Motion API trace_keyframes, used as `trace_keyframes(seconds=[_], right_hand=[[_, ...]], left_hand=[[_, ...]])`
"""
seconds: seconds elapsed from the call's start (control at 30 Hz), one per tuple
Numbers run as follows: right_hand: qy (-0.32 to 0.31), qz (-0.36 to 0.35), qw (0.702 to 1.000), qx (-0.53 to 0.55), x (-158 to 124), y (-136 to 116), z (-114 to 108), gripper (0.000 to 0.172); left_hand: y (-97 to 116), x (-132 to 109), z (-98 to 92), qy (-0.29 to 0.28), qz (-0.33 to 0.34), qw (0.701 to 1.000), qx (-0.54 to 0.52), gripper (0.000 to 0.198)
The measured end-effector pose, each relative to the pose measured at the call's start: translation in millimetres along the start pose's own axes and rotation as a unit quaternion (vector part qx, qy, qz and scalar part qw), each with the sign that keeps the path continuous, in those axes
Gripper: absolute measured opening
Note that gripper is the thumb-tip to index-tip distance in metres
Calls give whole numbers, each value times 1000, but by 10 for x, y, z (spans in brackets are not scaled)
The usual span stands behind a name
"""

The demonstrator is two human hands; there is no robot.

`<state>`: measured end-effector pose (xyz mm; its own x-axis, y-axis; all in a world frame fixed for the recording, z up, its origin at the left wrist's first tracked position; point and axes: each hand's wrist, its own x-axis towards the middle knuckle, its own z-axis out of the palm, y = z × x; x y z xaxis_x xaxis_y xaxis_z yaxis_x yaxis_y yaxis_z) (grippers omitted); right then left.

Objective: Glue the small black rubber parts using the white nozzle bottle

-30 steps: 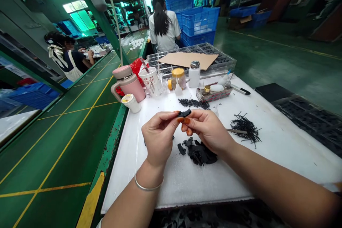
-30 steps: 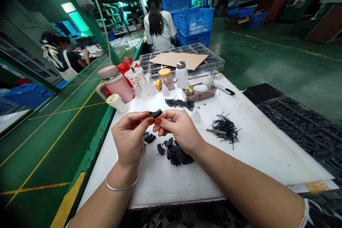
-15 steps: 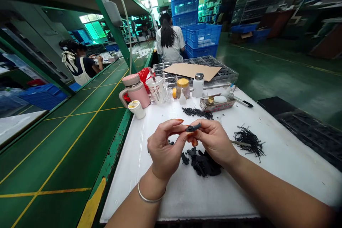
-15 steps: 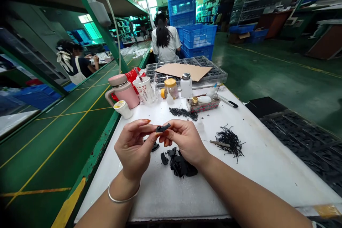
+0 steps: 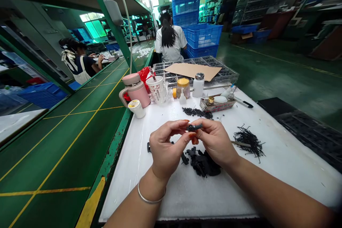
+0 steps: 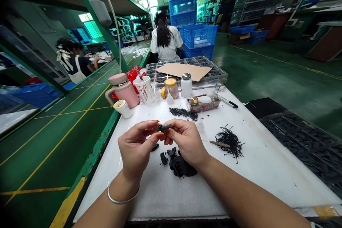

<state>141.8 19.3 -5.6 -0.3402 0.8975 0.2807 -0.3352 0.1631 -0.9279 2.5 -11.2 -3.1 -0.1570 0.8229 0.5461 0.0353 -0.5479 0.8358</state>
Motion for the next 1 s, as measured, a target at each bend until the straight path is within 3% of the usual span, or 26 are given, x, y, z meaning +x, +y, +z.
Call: trace_keyframes(seconds=[0.37,0.63,1.0], right_hand=[[-3,0,1000,-24,2,-7,-7,22],[-6,-2,1000,-23,-6,12,-24,16],[-12,8,1000,-18,-6,11,-23,13]], left_hand=[[79,5,45,7,-43,998,-41,12],[67,25,41,-35,-74,990,-115,14],[86,29,39,-29,-72,991,-106,11]])
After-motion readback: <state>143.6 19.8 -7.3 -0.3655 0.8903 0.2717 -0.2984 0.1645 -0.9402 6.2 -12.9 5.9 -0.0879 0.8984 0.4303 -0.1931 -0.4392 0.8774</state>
